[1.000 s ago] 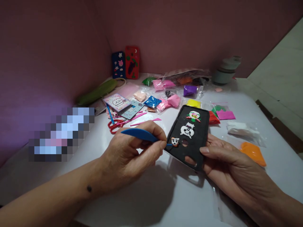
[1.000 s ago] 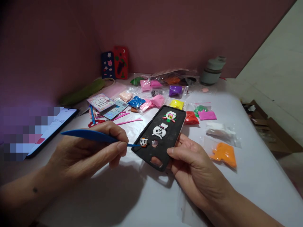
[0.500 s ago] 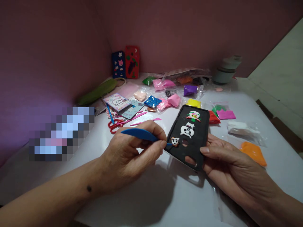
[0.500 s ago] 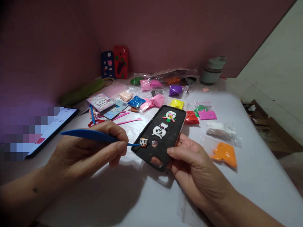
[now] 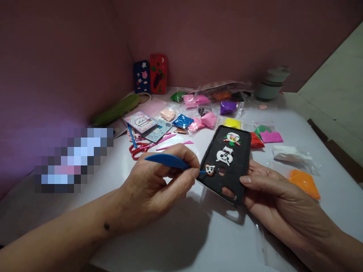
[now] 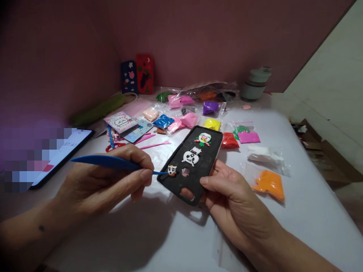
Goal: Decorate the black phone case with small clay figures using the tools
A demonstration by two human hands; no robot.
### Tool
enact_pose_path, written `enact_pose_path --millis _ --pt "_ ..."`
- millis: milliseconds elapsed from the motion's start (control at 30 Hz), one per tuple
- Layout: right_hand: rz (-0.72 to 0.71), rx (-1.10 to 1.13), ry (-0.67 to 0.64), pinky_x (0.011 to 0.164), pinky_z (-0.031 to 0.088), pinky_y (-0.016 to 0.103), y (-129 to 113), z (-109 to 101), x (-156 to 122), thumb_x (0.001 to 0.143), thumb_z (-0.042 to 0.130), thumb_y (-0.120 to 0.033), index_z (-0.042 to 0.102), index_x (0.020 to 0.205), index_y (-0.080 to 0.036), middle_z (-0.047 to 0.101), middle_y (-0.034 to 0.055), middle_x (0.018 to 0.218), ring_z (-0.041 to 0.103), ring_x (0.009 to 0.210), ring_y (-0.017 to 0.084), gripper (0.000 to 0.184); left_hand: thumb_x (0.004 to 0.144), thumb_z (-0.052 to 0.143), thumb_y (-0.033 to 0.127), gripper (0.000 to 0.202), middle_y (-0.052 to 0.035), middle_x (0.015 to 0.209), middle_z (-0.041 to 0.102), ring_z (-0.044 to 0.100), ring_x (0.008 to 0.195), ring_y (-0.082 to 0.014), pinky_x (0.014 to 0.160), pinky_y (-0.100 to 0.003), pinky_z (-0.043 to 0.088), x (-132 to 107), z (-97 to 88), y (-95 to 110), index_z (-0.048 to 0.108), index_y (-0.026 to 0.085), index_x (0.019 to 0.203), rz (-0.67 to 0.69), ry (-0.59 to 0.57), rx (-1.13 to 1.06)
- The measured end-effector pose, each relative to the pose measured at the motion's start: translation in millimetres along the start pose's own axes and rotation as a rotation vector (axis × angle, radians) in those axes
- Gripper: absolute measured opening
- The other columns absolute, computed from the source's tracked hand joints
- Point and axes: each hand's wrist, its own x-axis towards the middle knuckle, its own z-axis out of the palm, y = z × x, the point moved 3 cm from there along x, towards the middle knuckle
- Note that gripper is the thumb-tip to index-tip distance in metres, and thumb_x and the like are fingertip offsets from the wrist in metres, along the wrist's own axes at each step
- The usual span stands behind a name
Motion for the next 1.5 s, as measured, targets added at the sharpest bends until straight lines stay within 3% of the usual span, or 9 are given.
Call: enact_pose_path --millis 667,833,1033,1267,1500 --pt "-0.005 0.006 -0.038 0.078 0.059 0.026 -0.6 0.6 0.8 0.078 0.062 -0.013 0.071 0.100 -0.024 0.071 0.0042 0.113 0.065 0.105 0.023 0.027 0.089 0.048 0.014 0.010 0.0050 0.061 0.054 0.053 0.050 -0.0045 0.046 -0.013 0.041 0.1 0.8 1.7 0.054 0.017 0.082 0.016 0.016 0.043" --pt "-0.005 -0.025 -0.033 0.083 0.058 0.029 0.6 -1.0 0.3 0.079 0.059 -0.014 0.069 0.105 -0.023 0.070 0.0053 0.116 0.064 0.108 0.025 0.029 0.088 0.049 0.013 0.008 0.0049 0.060 0.054 0.053 0.049 -0.0050 0.046 -0.014 0.041 -0.9 0.8 1.9 0.055 0.016 0.083 0.023 0.023 0.040" --pt "-0.002 -0.004 -0.037 0.078 0.059 0.028 0.4 -1.6 -0.5 0.078 0.061 -0.013 0.070 0.102 -0.024 0.070 0.0053 0.114 0.065 0.105 0.024 0.028 0.088 0.049 0.014 0.008 0.0054 0.059 0.055 0.052 0.047 -0.0047 0.043 -0.013 0.040 -1.2 0.7 0.9 0.055 0.017 0.084 0.000 0.016 0.018" --pt "-0.013 -0.022 -0.069 0.089 0.055 0.032 -0.7 2.5 -0.3 0.080 0.058 -0.014 0.069 0.104 -0.023 0.069 0.0063 0.114 0.061 0.111 0.025 0.028 0.087 0.050 0.014 0.008 0.0048 0.060 0.055 0.053 0.049 -0.0054 0.045 -0.014 0.041 -1.1 1.0 0.2 0.056 0.017 0.083 -0.001 0.027 0.036" --pt "-0.014 -0.023 -0.047 0.086 0.056 0.033 0.2 -0.1 1.4 0.080 0.058 -0.013 0.070 0.100 -0.026 0.070 0.0054 0.111 0.061 0.111 0.026 0.027 0.087 0.050 0.014 0.009 0.0039 0.062 0.054 0.052 0.050 -0.0062 0.044 -0.016 0.040 -1.6 0.0 0.9 0.056 0.017 0.081 -0.002 0.018 0.054"
